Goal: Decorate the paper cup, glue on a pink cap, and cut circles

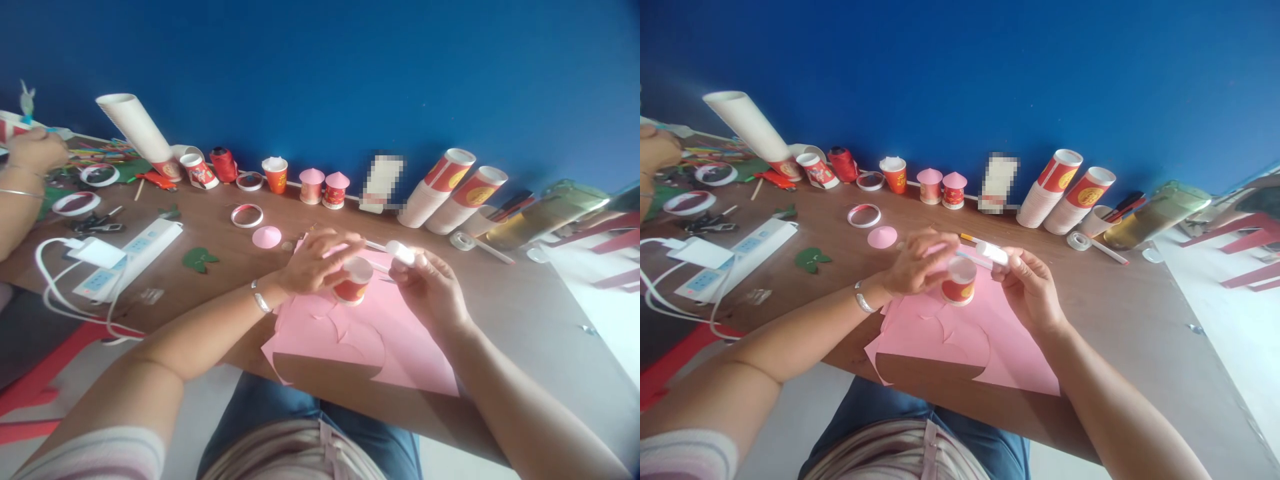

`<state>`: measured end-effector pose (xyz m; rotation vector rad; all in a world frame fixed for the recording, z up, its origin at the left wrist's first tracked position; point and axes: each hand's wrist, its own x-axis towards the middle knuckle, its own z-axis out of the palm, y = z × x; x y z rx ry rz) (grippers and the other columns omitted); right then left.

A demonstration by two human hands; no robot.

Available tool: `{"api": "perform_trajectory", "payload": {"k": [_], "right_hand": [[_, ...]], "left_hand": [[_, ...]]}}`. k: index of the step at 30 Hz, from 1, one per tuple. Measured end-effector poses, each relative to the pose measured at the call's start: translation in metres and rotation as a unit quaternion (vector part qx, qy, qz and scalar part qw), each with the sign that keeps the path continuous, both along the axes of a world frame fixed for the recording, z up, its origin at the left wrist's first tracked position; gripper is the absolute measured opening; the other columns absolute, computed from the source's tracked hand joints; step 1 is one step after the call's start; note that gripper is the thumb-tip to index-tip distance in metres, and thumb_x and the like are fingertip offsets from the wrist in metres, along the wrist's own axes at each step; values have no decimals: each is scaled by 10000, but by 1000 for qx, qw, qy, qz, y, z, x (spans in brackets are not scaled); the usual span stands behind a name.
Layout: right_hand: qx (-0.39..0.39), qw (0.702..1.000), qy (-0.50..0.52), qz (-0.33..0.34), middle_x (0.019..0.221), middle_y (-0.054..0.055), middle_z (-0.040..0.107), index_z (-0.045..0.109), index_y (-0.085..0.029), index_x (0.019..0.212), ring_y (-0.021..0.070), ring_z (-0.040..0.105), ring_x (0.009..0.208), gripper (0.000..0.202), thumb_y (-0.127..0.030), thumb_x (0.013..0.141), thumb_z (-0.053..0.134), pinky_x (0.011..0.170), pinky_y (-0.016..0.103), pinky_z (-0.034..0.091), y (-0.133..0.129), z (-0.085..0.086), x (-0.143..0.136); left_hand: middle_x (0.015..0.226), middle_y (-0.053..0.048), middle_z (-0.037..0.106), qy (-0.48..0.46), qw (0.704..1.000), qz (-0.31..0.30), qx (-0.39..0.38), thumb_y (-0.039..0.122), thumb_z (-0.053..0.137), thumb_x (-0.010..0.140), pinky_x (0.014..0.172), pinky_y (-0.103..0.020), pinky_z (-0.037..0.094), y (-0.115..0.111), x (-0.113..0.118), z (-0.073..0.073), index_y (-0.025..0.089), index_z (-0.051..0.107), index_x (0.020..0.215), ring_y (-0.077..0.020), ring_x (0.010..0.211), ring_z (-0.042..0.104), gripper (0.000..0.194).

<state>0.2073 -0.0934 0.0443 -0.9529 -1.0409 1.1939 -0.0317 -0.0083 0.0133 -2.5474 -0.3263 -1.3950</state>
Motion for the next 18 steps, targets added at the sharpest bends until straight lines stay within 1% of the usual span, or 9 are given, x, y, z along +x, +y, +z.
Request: {"api": "perform_trajectory", "payload": {"k": [2,4,6,8,9,11,13,15,18], "right_hand": [[3,1000,-12,-24,676,-6,555,662,-240,755,147,512,629,349,-550,786,820,588,303,489,6,-6,4],[4,999,-18,-35,670,-7,554,673,-232,774,145,518,625,329,-528,788,818,585,301,484,12,-14,9],[5,999,-24,-31,682,0,580,682,-224,780,144,528,629,318,-515,801,808,591,300,484,18,-23,13],[2,999,-22,-29,684,-1,594,687,-220,788,137,528,619,312,-508,807,805,590,296,481,22,-31,16],[0,999,-20,-30,678,-4,594,690,-217,789,131,524,610,318,-509,797,813,586,289,477,24,-34,17],[-12,999,-21,-29,674,-9,598,697,-209,803,116,520,597,346,-526,774,830,580,274,473,26,-41,17],[-23,999,-27,-27,673,-11,602,699,-203,824,112,527,588,376,-548,761,835,575,270,478,26,-46,17],[-32,999,-35,-24,676,-9,613,701,-202,858,118,544,582,395,-559,757,838,573,278,493,26,-50,15],[-45,998,-44,-24,697,2,651,705,-203,890,126,579,587,423,-565,734,860,577,285,514,24,-55,13]], "left_hand": [[1353,-138,683,-39,996,-12,-79,396,500,1060,1095,-409,448,4,-4,2,211,292,1646,-233,1239,615,649],[1349,-144,682,-75,980,-43,-179,388,477,1066,1066,-418,477,7,-7,1,218,302,1642,-234,1225,621,625],[1324,-135,693,-106,951,-79,-280,386,420,1084,1058,-416,492,10,-8,-4,231,350,1617,-222,1212,637,559],[1289,-126,707,-123,912,-96,-379,372,382,1091,1053,-403,502,14,-7,-11,223,428,1562,-207,1203,655,495],[1267,-124,714,-116,893,-90,-424,362,400,1082,1036,-388,510,17,-8,-14,206,471,1521,-202,1190,662,472],[1216,-115,727,-82,867,-47,-490,336,528,1011,980,-354,524,25,-10,-17,169,555,1415,-200,1145,669,438],[1178,-98,730,-29,856,-1,-516,307,655,889,931,-336,527,32,-15,-18,159,608,1320,-205,1092,666,458],[1149,-75,718,45,857,22,-513,316,720,802,903,-330,530,38,-20,-16,176,659,1235,-207,1032,664,459],[1100,-52,692,138,871,56,-468,318,727,779,894,-323,525,40,-24,-14,211,749,1087,-200,955,659,327]]}}
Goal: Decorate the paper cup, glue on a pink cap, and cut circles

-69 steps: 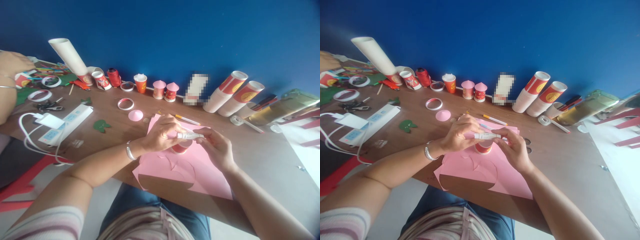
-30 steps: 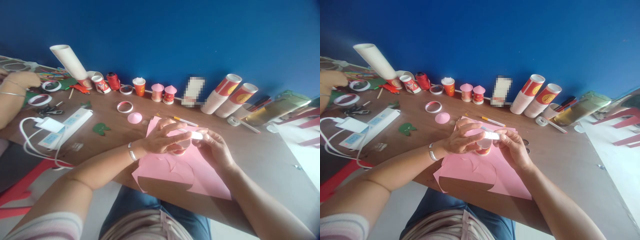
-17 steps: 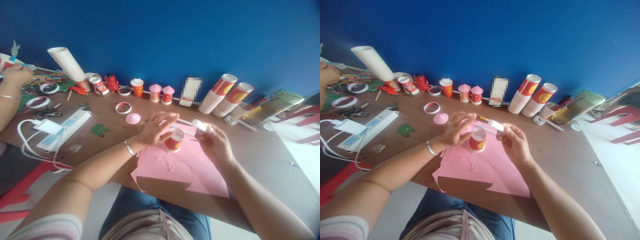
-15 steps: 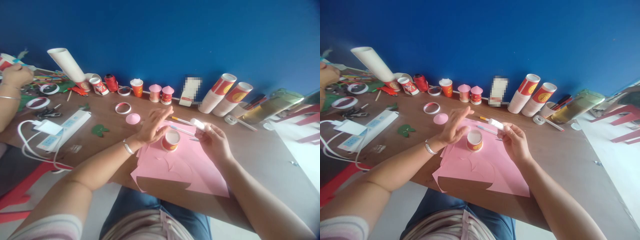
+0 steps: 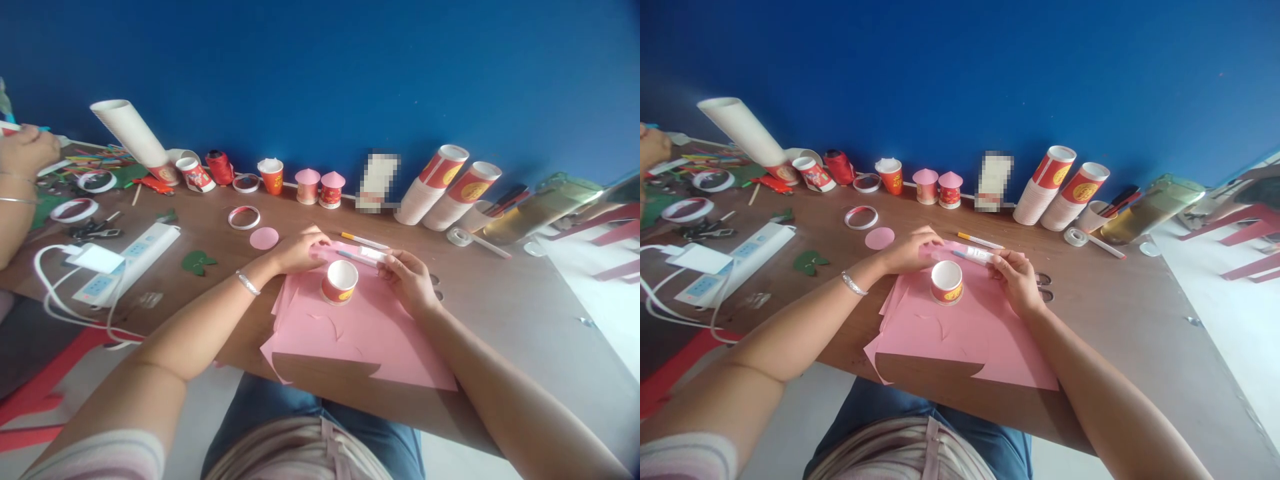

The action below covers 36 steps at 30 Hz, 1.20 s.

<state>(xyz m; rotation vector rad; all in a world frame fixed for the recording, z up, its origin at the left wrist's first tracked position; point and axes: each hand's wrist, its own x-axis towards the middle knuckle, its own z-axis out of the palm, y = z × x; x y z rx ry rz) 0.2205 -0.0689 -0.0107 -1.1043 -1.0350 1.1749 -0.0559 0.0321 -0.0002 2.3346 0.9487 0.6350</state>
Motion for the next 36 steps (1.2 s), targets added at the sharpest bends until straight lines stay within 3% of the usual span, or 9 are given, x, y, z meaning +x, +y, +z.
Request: {"api": "perform_trajectory", "payload": {"k": [3,5,7,10,13,17,24,36], "right_hand": [[-10,1000,-8,1,715,15,684,718,-198,910,133,611,605,439,-566,729,873,580,282,527,-2,-4,-1],[-9,1000,-26,2,719,18,701,728,-197,952,142,632,622,450,-567,738,869,604,297,550,-3,-5,-3],[5,999,-54,-5,716,16,710,729,-197,991,154,654,642,470,-573,742,864,648,328,578,-4,-6,-4],[31,994,-99,-16,712,18,716,725,-191,1024,176,687,673,478,-567,757,850,705,372,598,-6,-3,-8],[47,989,-140,-19,714,21,720,726,-187,1033,190,703,699,437,-534,788,829,731,381,596,-6,0,-11],[54,984,-168,-13,729,29,728,732,-183,1032,193,707,725,409,-518,809,809,733,370,585,-6,1,-14],[69,977,-201,-29,776,44,754,739,-188,1048,209,732,770,382,-505,841,786,740,370,584,-6,-6,-13],[54,972,-229,-9,777,58,773,748,-186,1020,227,748,747,403,-561,871,751,732,375,586,-8,5,-18]], "left_hand": [[933,-40,692,15,1000,18,16,285,688,812,861,-310,517,-2,2,0,209,788,921,-177,843,648,165],[913,-42,713,-35,998,45,-20,332,713,832,856,-305,517,-4,6,1,198,786,911,-166,827,650,172],[988,-58,750,-125,985,57,-108,421,763,824,846,-304,530,-8,11,4,186,773,1003,-174,879,679,296],[1089,-95,779,-241,931,28,-272,488,821,785,831,-324,558,-17,18,7,163,742,1108,-214,969,724,465],[1093,-97,795,-253,905,16,-340,474,870,745,908,-354,556,-25,24,8,161,768,1102,-216,989,730,486],[1024,-98,809,-256,899,29,-353,491,863,762,920,-372,547,-29,28,7,158,770,1149,-217,957,742,518],[1092,-111,808,-287,887,19,-361,459,876,758,953,-388,554,-29,30,5,157,768,1136,-226,992,757,495],[954,-73,797,-236,928,14,-288,414,834,801,830,-322,565,-28,35,5,150,788,1072,-185,872,727,381]]}}
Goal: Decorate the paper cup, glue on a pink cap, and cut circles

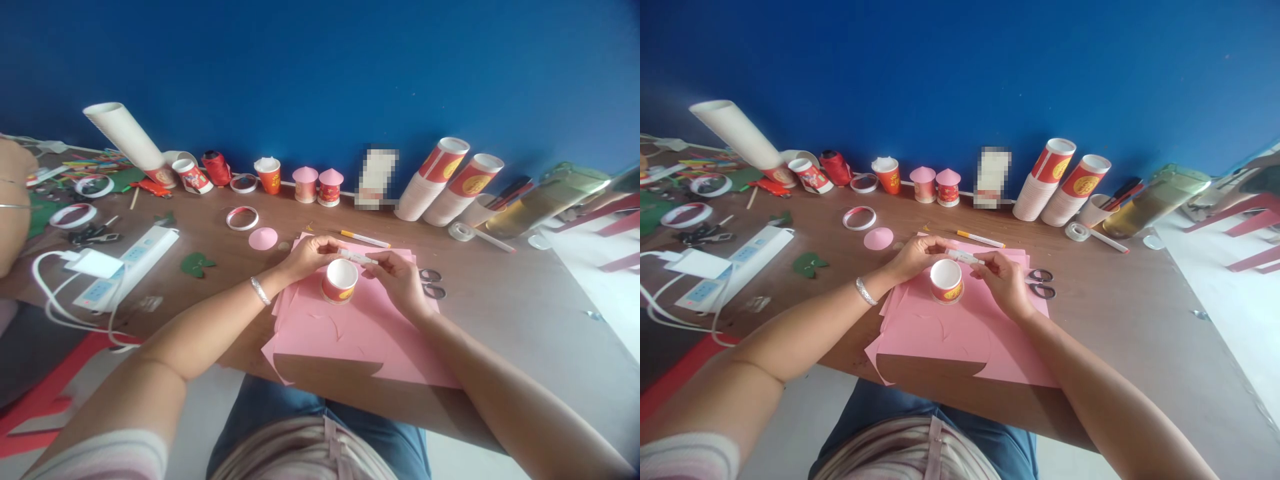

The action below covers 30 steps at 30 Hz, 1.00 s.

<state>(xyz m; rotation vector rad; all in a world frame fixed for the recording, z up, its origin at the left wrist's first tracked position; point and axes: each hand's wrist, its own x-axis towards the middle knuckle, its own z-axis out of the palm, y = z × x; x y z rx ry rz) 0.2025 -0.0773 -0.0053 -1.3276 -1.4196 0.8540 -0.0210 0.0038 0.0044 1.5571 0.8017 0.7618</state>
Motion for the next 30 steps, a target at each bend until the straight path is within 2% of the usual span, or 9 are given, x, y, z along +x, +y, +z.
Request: {"api": "perform_trajectory", "payload": {"k": [3,6,9,11,18,22,24,27,30], "right_hand": [[38,994,-101,4,870,58,779,759,-223,1020,223,721,789,306,-504,905,724,750,370,566,5,-3,8],[117,963,-243,16,923,77,767,765,-240,975,244,694,834,205,-420,946,672,764,379,547,8,-11,17],[179,913,-367,18,938,99,760,746,-225,996,279,681,928,138,-312,943,652,809,388,534,11,-20,24],[190,892,-411,2,957,96,758,730,-225,996,279,664,959,118,-281,947,639,830,382,517,13,-25,28],[197,868,-454,-50,1006,89,717,707,-226,989,264,624,943,135,-285,984,585,827,377,465,17,-29,33],[232,853,-464,-57,1004,86,710,699,-217,1031,249,633,925,166,-305,1016,558,803,357,467,15,-29,30],[242,852,-461,-55,1006,88,709,694,-213,1053,246,639,926,187,-310,1031,535,806,352,474,14,-29,29],[243,849,-465,-61,1018,89,709,687,-215,1084,250,645,953,204,-313,1040,514,831,358,486,13,-29,27],[239,846,-472,-69,1026,90,706,677,-215,1130,254,644,969,213,-303,1037,507,833,358,490,14,-29,27]], "left_hand": [[1070,-96,801,2,999,-20,44,443,787,852,887,-339,562,3,-2,-1,166,754,1164,-209,975,740,419],[1152,-113,793,-14,996,-2,90,461,681,939,997,-362,541,6,-5,-7,171,674,1304,-221,1113,728,466],[1090,-98,802,41,987,58,143,406,615,972,959,-340,556,8,-9,-15,161,716,1196,-205,1043,742,347],[1099,-74,803,89,978,71,173,341,610,958,924,-318,567,8,-10,-20,180,738,1138,-191,1004,745,273],[1137,-29,802,146,965,56,213,260,559,949,965,-323,556,8,-9,-19,219,762,1053,-194,1051,737,232],[824,0,747,179,959,65,210,276,430,1018,848,-306,550,6,-11,-15,220,736,1170,-167,813,706,346],[777,4,696,185,952,77,230,255,389,1026,851,-308,540,6,-11,-17,208,709,1208,-166,805,684,371],[888,-17,700,177,942,99,267,181,398,992,903,-317,536,8,-10,-23,191,668,1219,-165,881,672,353],[1048,-60,698,181,934,116,286,117,496,904,905,-314,549,13,-10,-26,171,636,1215,-175,962,675,346]]}}
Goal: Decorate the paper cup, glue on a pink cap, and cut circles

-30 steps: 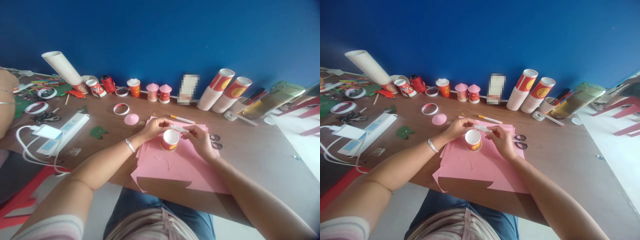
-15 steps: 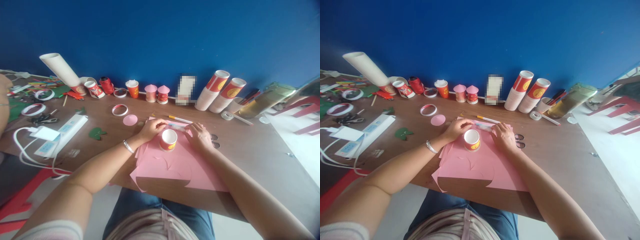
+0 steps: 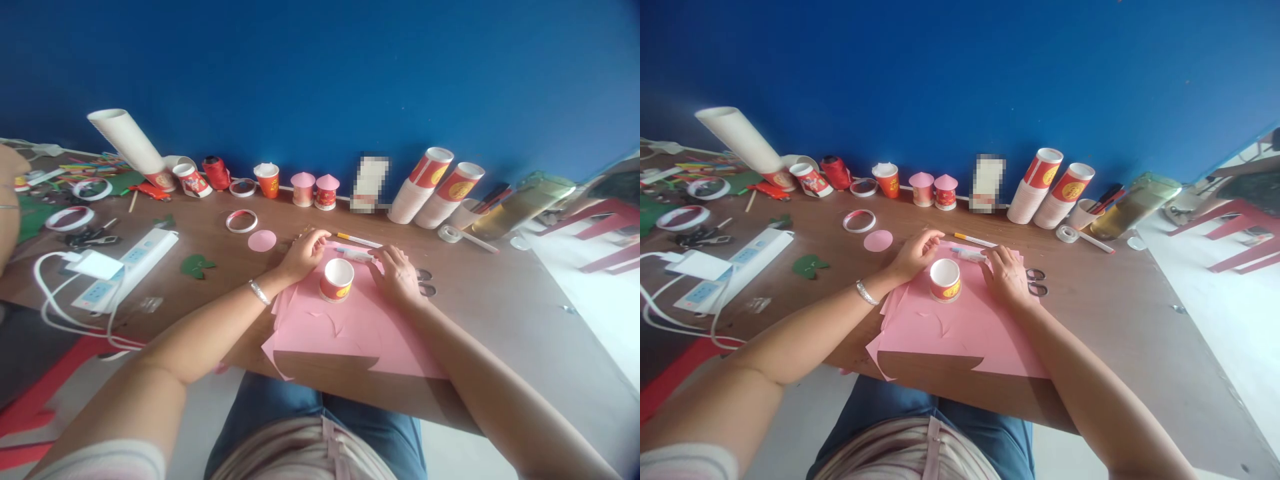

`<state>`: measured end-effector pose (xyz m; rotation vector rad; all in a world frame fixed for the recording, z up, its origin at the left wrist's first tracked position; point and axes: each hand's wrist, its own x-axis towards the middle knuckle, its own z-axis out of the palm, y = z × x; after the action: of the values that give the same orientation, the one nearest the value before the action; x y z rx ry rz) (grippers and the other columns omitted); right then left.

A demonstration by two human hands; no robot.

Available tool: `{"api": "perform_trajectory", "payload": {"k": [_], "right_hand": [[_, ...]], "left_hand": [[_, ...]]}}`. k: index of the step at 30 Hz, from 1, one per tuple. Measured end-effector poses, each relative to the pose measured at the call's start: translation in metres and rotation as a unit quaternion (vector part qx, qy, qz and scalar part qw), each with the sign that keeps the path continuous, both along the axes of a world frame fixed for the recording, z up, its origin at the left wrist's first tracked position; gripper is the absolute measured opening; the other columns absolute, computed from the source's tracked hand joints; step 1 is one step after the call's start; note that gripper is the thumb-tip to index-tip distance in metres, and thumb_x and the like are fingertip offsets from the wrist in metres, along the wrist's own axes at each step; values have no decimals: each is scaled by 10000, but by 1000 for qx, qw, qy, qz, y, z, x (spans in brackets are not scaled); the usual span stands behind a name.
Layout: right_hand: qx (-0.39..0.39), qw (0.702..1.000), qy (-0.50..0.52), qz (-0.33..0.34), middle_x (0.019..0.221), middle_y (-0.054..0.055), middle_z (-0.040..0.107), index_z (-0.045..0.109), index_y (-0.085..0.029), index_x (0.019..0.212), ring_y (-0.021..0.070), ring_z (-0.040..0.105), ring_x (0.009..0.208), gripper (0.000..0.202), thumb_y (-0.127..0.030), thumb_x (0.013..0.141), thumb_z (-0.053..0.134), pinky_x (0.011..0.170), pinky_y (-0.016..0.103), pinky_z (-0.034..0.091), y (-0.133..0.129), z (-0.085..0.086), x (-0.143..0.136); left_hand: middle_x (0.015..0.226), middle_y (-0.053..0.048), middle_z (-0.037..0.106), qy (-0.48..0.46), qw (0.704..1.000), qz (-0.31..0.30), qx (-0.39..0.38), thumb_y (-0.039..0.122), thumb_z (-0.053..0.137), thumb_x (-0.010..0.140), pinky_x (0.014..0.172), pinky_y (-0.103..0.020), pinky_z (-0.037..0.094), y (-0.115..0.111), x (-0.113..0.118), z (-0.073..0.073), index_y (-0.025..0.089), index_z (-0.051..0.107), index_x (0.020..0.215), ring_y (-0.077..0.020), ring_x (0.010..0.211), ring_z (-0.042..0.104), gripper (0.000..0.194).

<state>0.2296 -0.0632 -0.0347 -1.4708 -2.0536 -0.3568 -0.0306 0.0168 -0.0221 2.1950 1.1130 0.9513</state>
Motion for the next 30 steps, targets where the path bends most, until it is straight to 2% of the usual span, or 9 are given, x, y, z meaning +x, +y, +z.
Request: {"api": "perform_trajectory", "payload": {"k": [3,6,9,13,16,21,26,30], "right_hand": [[-4,1000,-5,-10,1024,100,699,667,-197,1157,259,634,957,226,-296,1030,508,816,356,486,1,0,0],[-12,1000,-11,-16,1028,107,693,659,-193,1175,268,616,949,237,-283,1025,499,809,363,471,0,0,-1],[-18,1000,-20,-12,1038,114,689,656,-191,1199,276,603,960,254,-256,1016,492,819,372,453,-2,1,-3],[-17,999,-32,-9,1080,129,688,652,-190,1238,291,592,985,285,-255,1014,489,836,391,432,-4,4,-5],[-16,999,-35,-9,1120,134,690,647,-197,1249,297,587,1010,290,-264,1018,486,844,396,429,-5,5,-6],[-17,999,-29,3,1127,134,701,644,-191,1243,293,598,1031,280,-248,1018,487,874,400,446,-4,3,-7],[-23,999,-18,22,1117,135,715,652,-185,1210,292,625,1036,263,-243,1013,488,865,399,479,-2,1,-6],[-30,999,-7,24,1121,136,711,647,-189,1235,297,632,1041,284,-245,1010,483,867,408,494,-2,2,-5]], "left_hand": [[1202,-99,682,56,998,0,10,147,604,859,995,-362,543,8,-5,8,173,595,1262,-224,1120,668,405],[1343,-142,641,156,988,4,19,218,671,846,1097,-437,503,16,-19,28,159,531,1374,-291,1260,618,550],[1485,-160,555,299,952,-39,57,212,658,834,1206,-485,403,22,-44,52,147,513,1436,-338,1402,505,622],[1595,-177,455,450,892,-52,10,233,653,816,1210,-487,394,23,-78,70,129,419,1536,-369,1475,425,763],[1628,-174,420,505,860,-50,-41,248,661,801,1221,-491,381,22,-92,72,152,383,1568,-372,1497,409,822],[1648,-156,401,525,848,-28,-71,215,636,794,1223,-464,390,23,-91,75,172,335,1600,-352,1504,416,862],[1630,-126,427,522,850,-5,-72,224,646,773,1194,-430,424,30,-90,74,220,384,1571,-337,1464,472,840],[1492,-141,564,488,873,13,-18,173,618,760,1101,-427,491,33,-96,65,207,503,1459,-330,1357,570,710]]}}
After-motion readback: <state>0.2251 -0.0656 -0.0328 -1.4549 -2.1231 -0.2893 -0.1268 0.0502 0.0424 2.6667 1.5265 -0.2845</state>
